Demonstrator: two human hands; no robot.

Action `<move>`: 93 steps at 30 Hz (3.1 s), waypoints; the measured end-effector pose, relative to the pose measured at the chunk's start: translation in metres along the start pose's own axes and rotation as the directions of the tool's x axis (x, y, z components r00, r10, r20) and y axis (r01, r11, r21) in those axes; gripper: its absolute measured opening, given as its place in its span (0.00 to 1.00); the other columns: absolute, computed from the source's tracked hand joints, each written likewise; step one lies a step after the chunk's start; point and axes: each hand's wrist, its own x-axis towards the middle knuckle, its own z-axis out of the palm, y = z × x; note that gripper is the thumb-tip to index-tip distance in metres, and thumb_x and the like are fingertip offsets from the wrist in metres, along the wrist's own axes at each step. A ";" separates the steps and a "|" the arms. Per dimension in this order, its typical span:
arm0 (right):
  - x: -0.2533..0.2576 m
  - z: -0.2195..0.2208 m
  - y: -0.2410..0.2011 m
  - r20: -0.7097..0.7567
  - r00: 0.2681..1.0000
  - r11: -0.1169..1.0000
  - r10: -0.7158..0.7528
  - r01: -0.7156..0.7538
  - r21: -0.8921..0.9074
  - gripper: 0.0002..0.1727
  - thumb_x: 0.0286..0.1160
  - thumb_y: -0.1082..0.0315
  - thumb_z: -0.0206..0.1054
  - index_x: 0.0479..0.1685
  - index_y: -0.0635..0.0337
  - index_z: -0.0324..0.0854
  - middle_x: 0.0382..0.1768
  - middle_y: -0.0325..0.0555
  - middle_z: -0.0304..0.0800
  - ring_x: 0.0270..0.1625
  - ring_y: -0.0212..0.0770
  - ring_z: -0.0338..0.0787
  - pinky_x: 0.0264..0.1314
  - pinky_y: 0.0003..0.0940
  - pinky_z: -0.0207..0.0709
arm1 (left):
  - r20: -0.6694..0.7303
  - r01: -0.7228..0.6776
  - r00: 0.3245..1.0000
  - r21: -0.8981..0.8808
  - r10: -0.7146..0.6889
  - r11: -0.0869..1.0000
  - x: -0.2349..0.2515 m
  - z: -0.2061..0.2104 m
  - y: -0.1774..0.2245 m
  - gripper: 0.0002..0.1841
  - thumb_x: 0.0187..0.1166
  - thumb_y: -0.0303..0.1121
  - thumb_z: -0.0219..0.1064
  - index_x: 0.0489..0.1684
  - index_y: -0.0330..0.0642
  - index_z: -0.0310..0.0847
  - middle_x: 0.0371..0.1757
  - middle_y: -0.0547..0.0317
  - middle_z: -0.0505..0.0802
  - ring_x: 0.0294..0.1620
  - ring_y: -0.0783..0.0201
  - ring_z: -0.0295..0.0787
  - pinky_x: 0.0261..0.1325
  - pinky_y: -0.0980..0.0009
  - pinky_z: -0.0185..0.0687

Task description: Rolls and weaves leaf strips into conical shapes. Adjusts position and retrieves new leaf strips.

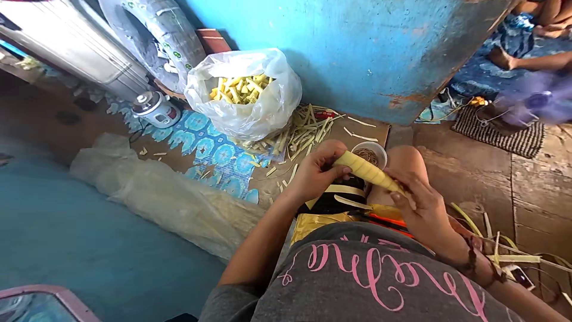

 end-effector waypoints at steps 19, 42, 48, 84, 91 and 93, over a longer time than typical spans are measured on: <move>0.014 -0.041 -0.001 0.542 0.796 0.625 0.268 -0.572 0.532 0.31 0.89 0.48 0.54 0.91 0.35 0.58 0.42 0.36 0.88 0.28 0.27 0.83 0.29 0.19 0.79 | -0.538 0.086 0.843 0.120 -0.008 0.989 -0.035 -0.081 -0.028 0.17 0.95 0.48 0.43 0.38 0.57 0.74 0.24 0.78 0.76 0.17 0.82 0.64 0.20 0.85 0.63; 0.016 -0.061 -0.002 0.089 0.973 0.961 0.212 -0.191 -0.200 0.32 0.90 0.58 0.50 0.95 0.39 0.54 0.53 0.42 0.87 0.35 0.33 0.84 0.37 0.33 0.81 | -0.724 0.631 0.689 0.618 0.027 0.468 -0.074 -0.148 -0.023 0.40 0.78 0.38 0.73 0.90 0.36 0.58 0.88 0.22 0.59 0.88 0.22 0.52 0.80 0.21 0.48; 0.032 0.001 -0.018 0.137 0.986 0.868 -0.093 0.148 -0.474 0.30 0.91 0.58 0.53 0.92 0.45 0.61 0.56 0.60 0.87 0.42 0.55 0.92 0.41 0.55 0.88 | -0.250 -0.019 0.947 0.581 0.201 0.813 -0.024 -0.003 0.016 0.22 0.79 0.47 0.69 0.61 0.39 0.83 0.73 0.46 0.80 0.76 0.53 0.75 0.73 0.51 0.77; -0.010 -0.025 0.002 0.315 0.899 0.782 0.305 -0.425 0.456 0.26 0.95 0.54 0.42 0.75 0.57 0.77 0.49 0.38 0.95 0.47 0.33 0.94 0.55 0.31 0.90 | 0.032 0.019 0.999 -0.109 -0.016 0.994 -0.003 0.011 -0.015 0.07 0.81 0.19 0.64 0.47 0.38 0.85 0.37 0.62 0.94 0.38 0.70 0.93 0.49 0.70 0.92; -0.102 -0.111 0.118 -0.476 0.636 0.759 0.607 -0.642 0.110 0.24 0.94 0.55 0.49 0.74 0.64 0.75 0.63 0.59 0.87 0.58 0.49 0.90 0.63 0.51 0.83 | 0.062 0.010 0.998 0.051 -0.013 0.999 -0.003 0.014 -0.025 0.09 0.82 0.27 0.65 0.48 0.53 0.89 0.38 0.71 0.95 0.35 0.73 0.92 0.45 0.72 0.92; -0.166 -0.134 0.160 -0.604 0.323 0.550 0.728 -0.801 0.236 0.27 0.94 0.52 0.50 0.73 0.65 0.77 0.64 0.65 0.86 0.62 0.59 0.89 0.66 0.61 0.79 | 0.100 0.007 0.995 0.055 -0.012 0.998 0.001 0.017 -0.029 0.08 0.83 0.31 0.66 0.46 0.59 0.90 0.38 0.75 0.95 0.35 0.75 0.92 0.46 0.74 0.91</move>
